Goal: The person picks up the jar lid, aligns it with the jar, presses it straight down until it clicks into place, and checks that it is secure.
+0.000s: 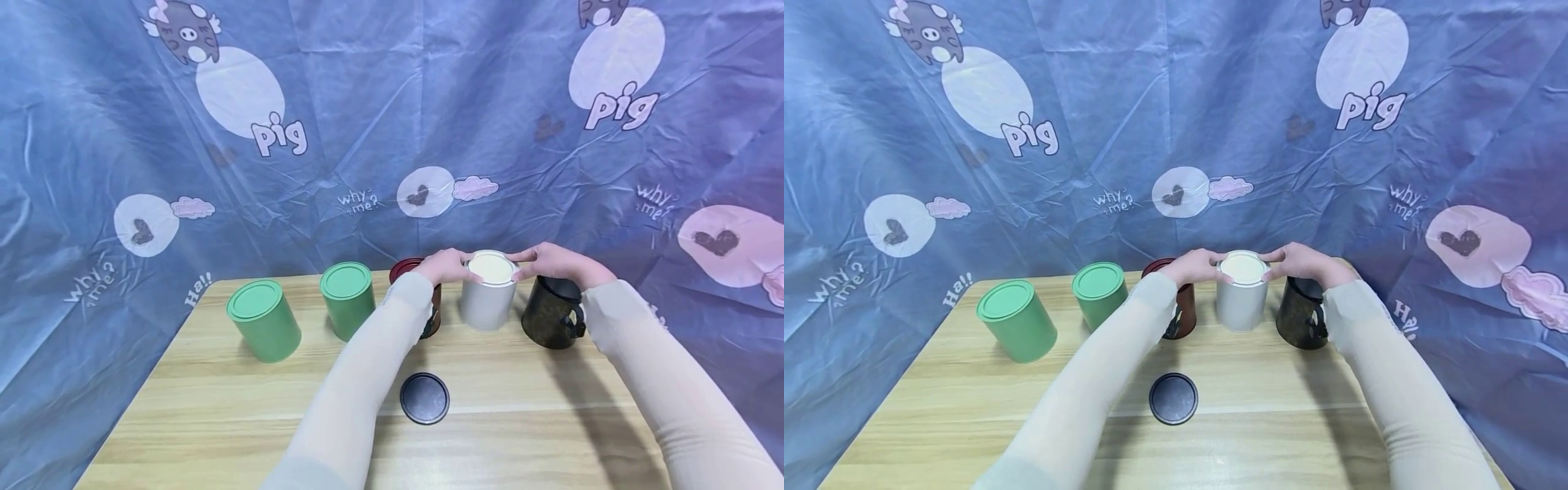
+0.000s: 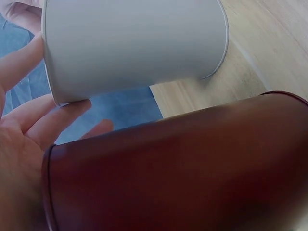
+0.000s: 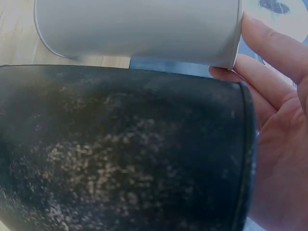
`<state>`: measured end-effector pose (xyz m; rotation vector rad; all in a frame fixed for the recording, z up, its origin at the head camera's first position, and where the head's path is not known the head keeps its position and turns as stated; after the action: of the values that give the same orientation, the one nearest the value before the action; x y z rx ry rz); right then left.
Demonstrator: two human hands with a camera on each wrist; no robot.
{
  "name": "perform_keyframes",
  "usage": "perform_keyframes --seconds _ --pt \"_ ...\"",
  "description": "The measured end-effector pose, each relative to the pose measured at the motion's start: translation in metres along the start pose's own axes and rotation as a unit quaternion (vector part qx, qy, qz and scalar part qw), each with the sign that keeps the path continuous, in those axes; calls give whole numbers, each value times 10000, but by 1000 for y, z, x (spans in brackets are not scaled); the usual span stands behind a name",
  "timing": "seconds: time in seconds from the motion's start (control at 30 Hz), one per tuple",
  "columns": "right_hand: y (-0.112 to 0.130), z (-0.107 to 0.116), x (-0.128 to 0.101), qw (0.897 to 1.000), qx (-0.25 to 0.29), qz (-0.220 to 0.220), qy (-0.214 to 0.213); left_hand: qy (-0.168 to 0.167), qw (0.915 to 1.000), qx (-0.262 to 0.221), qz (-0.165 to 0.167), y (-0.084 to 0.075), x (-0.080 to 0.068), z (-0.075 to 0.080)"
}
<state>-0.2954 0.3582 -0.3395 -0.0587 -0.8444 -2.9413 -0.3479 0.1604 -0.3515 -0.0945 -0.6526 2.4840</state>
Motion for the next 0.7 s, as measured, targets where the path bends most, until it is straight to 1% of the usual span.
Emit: perform_keyframes --seconds 0.13,0.37,0.6,0.7 --pt "1 0 -1 10000 39 -60 -8 7 10000 -46 39 1 2 -1" --pt "0 -1 -2 10000 27 -96 -4 10 10000 -30 16 1 3 -3" --pt "-1 0 -3 9998 -34 -140 -114 35 9998 164 -131 -4 1 0" --pt "-1 0 -3 9999 -1 -133 -109 61 9996 240 -131 -4 1 2"
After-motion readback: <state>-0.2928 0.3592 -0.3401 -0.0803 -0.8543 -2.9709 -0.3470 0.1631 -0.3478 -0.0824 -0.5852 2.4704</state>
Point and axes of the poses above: each hand's wrist, its own x-axis towards the middle knuckle, its own z-axis out of the back of the hand, y = z × x, the point moved 4 cm from there along x, towards the middle knuckle, and after that the axes turned 14 degrees about -y, right-handed, at the moved point
